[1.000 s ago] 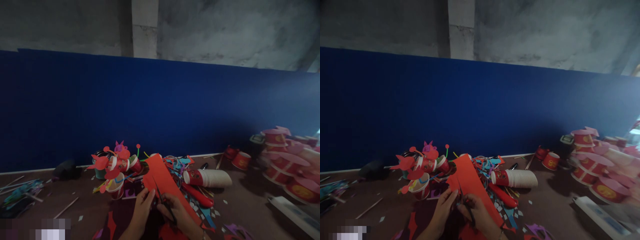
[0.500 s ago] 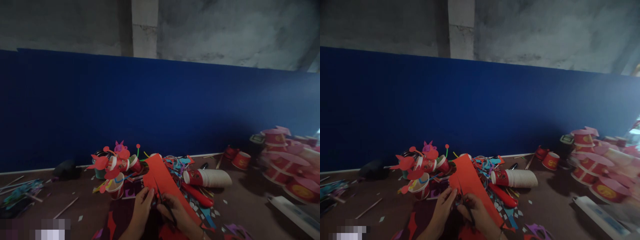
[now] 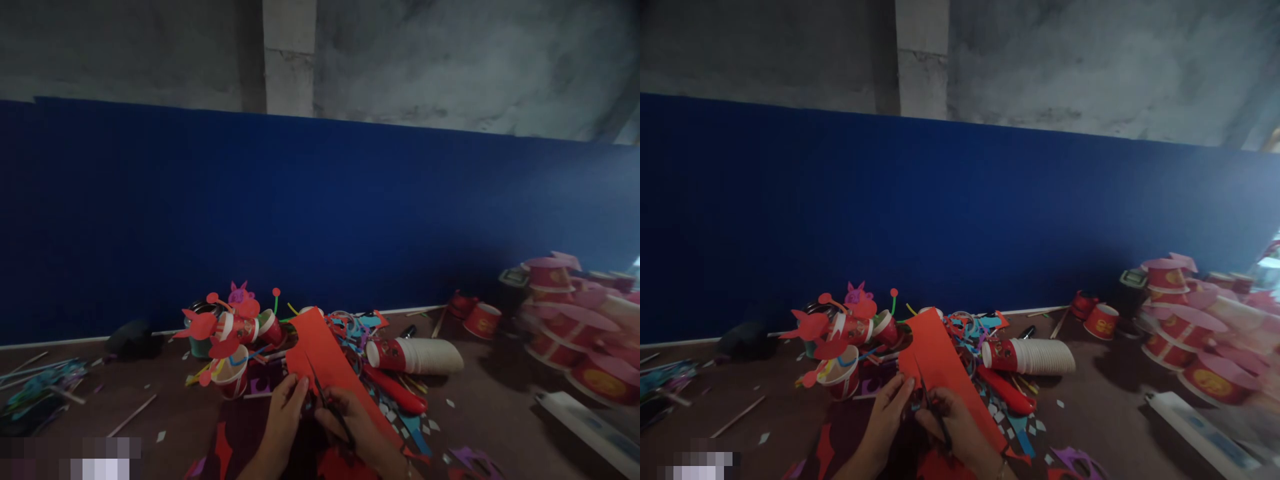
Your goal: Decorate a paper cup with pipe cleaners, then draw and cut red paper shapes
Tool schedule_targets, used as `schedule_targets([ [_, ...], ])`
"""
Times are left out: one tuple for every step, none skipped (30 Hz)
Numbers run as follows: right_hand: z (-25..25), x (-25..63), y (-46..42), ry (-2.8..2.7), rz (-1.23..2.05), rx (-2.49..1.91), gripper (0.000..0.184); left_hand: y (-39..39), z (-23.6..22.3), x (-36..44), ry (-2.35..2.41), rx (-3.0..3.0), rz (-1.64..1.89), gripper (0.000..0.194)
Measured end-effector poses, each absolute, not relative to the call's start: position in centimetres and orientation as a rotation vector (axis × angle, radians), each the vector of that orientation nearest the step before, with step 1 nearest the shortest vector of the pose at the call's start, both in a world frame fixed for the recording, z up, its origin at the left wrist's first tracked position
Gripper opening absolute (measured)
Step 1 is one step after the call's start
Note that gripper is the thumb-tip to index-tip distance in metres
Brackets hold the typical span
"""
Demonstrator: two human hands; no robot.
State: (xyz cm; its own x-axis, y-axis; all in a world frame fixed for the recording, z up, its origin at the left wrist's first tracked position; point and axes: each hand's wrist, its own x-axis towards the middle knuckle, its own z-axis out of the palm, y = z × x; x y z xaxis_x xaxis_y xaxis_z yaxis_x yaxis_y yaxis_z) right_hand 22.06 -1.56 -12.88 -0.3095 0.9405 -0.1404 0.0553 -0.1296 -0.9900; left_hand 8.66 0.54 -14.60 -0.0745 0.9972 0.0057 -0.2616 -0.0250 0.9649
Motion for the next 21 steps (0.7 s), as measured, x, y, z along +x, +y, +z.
schedule_targets([
  [-12.8, 22.0, -1.6, -1.397, 1.522, -1.176, 0.046, 0.5, -14.7, 8.7, 1.056, 0.979, 1.387, 0.052],
  [-12.7, 22.0, -1.6, -1.393, 1.512, -1.180, 0.046, 0.5, -14.7, 8.7, 1.056, 0.972, 1.386, 0.052],
  [-12.7, 21.9, -1.6, -1.394, 1.507, -1.178, 0.047, 0.5, -14.8, 8.7, 1.053, 0.968, 1.384, 0.051],
  [-12.7, 21.9, -1.5, -1.393, 1.505, -1.176, 0.048, 0.5, -14.8, 8.8, 1.046, 0.971, 1.379, 0.051],
  [-12.8, 21.8, -1.4, -1.394, 1.508, -1.173, 0.048, 0.5, -14.8, 8.8, 1.034, 0.979, 1.371, 0.051],
  [-12.9, 21.8, -1.4, -1.392, 1.513, -1.167, 0.049, 0.5, -14.7, 8.8, 1.022, 0.991, 1.361, 0.050],
  [-13.1, 21.8, -1.3, -1.387, 1.516, -1.159, 0.050, 0.5, -14.6, 8.8, 1.009, 1.005, 1.349, 0.050],
  [-13.2, 21.8, -1.2, -1.381, 1.520, -1.152, 0.050, 0.5, -14.5, 8.7, 0.999, 1.018, 1.340, 0.050],
  [-13.3, 21.8, -1.2, -1.378, 1.523, -1.148, 0.050, 0.4, -14.5, 8.7, 0.994, 1.026, 1.333, 0.050],
  [-13.4, 21.8, -1.2, -1.376, 1.518, -1.148, 0.050, 0.4, -14.5, 8.7, 0.993, 1.029, 1.333, 0.050],
  [-13.5, 21.8, -1.2, -1.381, 1.509, -1.149, 0.051, 0.4, -14.5, 8.7, 0.993, 1.029, 1.338, 0.050],
  [-13.5, 21.8, -1.2, -1.390, 1.500, -1.151, 0.051, 0.5, -14.5, 8.7, 0.994, 1.028, 1.345, 0.050],
  [-13.6, 21.9, -1.2, -1.403, 1.492, -1.153, 0.050, 0.5, -14.6, 8.7, 0.995, 1.026, 1.352, 0.050],
  [-13.6, 21.9, -1.2, -1.412, 1.488, -1.150, 0.051, 0.5, -14.7, 8.7, 0.995, 1.026, 1.358, 0.049],
  [-13.7, 22.0, -1.2, -1.418, 1.491, -1.142, 0.051, 0.5, -14.8, 8.7, 0.994, 1.027, 1.361, 0.048],
  [-13.7, 22.0, -1.1, -1.421, 1.502, -1.128, 0.051, 0.5, -14.9, 8.7, 0.993, 1.030, 1.361, 0.047],
  [-13.8, 22.0, -1.1, -1.423, 1.519, -1.115, 0.052, 0.5, -15.1, 8.7, 0.991, 1.033, 1.359, 0.046],
  [-13.8, 22.1, -1.1, -1.421, 1.535, -1.106, 0.052, 0.5, -15.2, 8.7, 0.990, 1.036, 1.357, 0.046],
  [-13.9, 22.1, -1.1, -1.417, 1.552, -1.102, 0.052, 0.6, -15.3, 8.6, 0.989, 1.039, 1.353, 0.045],
  [-13.9, 22.1, -1.1, -1.413, 1.563, -1.105, 0.052, 0.6, -15.4, 8.6, 0.987, 1.041, 1.351, 0.045],
  [-13.8, 22.1, -1.1, -1.409, 1.565, -1.114, 0.051, 0.7, -15.5, 8.6, 0.983, 1.043, 1.349, 0.045],
])
